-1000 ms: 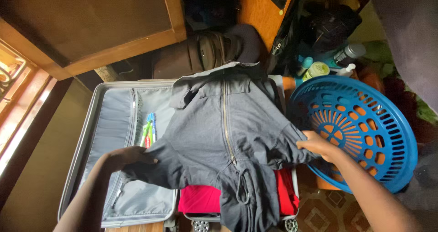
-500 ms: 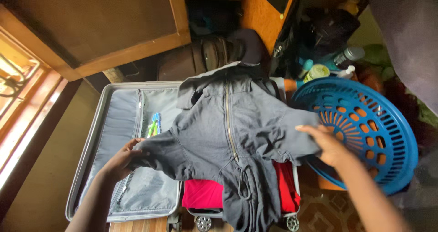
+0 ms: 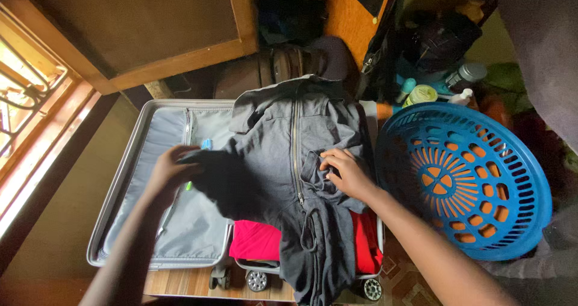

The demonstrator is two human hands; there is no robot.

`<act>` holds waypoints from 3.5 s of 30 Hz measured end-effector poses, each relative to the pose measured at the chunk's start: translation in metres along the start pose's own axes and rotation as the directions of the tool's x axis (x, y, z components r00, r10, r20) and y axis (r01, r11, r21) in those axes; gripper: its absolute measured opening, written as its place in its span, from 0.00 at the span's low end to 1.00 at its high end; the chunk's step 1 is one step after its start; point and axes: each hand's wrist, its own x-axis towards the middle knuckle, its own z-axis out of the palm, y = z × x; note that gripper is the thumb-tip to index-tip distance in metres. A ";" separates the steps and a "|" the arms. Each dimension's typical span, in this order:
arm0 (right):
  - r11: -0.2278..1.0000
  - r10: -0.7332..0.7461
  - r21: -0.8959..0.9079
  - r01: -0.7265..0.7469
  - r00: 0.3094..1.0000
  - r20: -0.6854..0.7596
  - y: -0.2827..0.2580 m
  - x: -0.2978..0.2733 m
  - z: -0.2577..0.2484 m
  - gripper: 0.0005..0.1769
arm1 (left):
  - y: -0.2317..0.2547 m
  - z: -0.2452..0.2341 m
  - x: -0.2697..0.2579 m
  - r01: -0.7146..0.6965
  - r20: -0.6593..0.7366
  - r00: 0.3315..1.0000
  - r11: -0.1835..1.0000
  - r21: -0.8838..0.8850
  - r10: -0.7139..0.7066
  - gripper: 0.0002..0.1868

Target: The person folds various clothing items and places them into an open suitcase. They handle a white tank top, a black zip-up jacket, a colorful patterned cloth, and a gray zip-up hoodie, arranging them neatly inside the suitcase along with toiletries.

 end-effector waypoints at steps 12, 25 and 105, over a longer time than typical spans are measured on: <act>0.979 -0.176 0.097 0.179 0.983 -0.044 0.013 -0.032 -0.005 0.18 | -0.016 0.276 -0.053 -0.711 0.366 0.699 0.649 0.271 0.614 0.48; 0.971 -0.055 -0.216 0.102 0.975 0.213 -0.022 -0.159 -0.001 0.29 | -0.029 0.181 -0.177 -0.786 0.648 0.610 0.244 0.568 0.456 0.40; -0.041 0.817 0.523 -0.851 0.273 0.508 0.020 -0.156 0.048 0.47 | -0.084 0.147 -0.091 0.426 0.192 0.896 0.896 -0.127 -0.400 0.24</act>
